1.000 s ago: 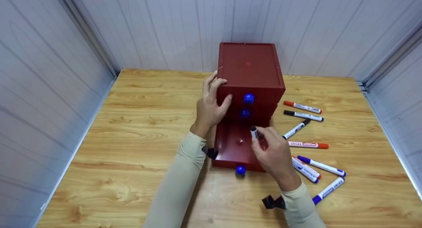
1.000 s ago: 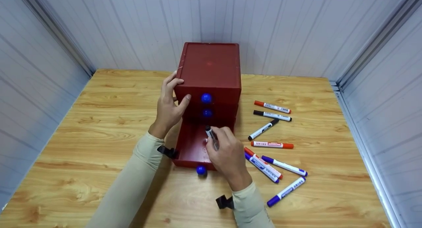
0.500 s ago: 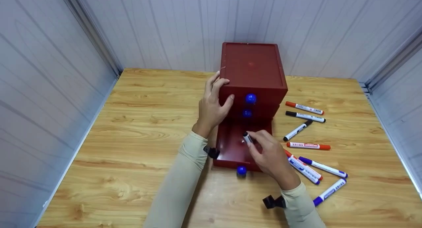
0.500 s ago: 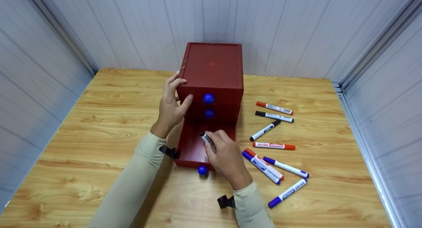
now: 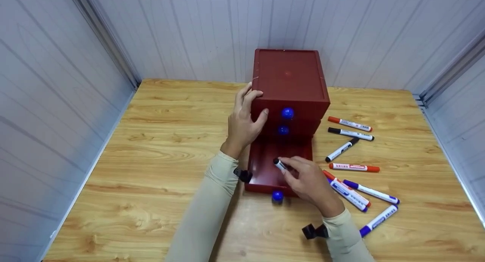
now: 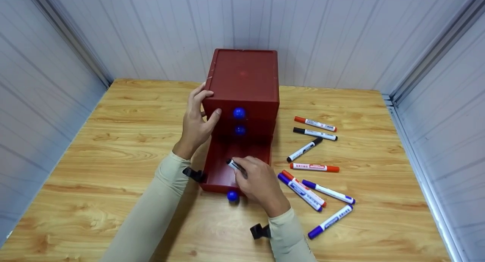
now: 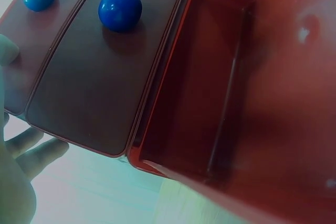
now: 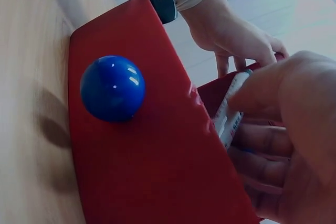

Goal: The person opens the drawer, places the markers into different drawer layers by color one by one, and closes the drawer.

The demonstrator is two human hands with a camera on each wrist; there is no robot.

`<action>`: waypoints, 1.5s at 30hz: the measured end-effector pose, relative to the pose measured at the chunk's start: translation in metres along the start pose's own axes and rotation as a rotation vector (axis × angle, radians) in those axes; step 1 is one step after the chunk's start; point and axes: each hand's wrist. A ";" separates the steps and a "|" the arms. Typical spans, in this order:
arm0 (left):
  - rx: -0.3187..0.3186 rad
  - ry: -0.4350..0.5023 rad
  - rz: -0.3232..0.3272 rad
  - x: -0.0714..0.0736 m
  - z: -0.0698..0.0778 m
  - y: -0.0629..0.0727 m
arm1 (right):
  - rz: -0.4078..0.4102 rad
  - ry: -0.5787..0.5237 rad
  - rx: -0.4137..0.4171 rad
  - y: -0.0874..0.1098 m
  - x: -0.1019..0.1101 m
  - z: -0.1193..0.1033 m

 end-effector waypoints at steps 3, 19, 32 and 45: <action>0.005 0.002 0.001 0.000 0.000 0.000 | -0.045 -0.049 -0.015 0.000 -0.003 0.001; 0.016 0.001 -0.008 0.000 0.000 0.001 | -0.175 -0.066 -0.101 0.002 -0.010 0.000; 0.004 0.014 -0.012 -0.001 -0.001 -0.001 | -0.212 0.054 -0.143 -0.007 -0.004 -0.013; 0.000 0.004 -0.011 0.001 -0.003 0.001 | -0.280 0.124 -0.107 -0.018 -0.005 -0.011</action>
Point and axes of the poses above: each hand's wrist, its own y-axis away from the middle knuckle, its own x-axis out of the back of the hand, z = x × y, and after that the axes turned 10 degrees about -x, right-handed
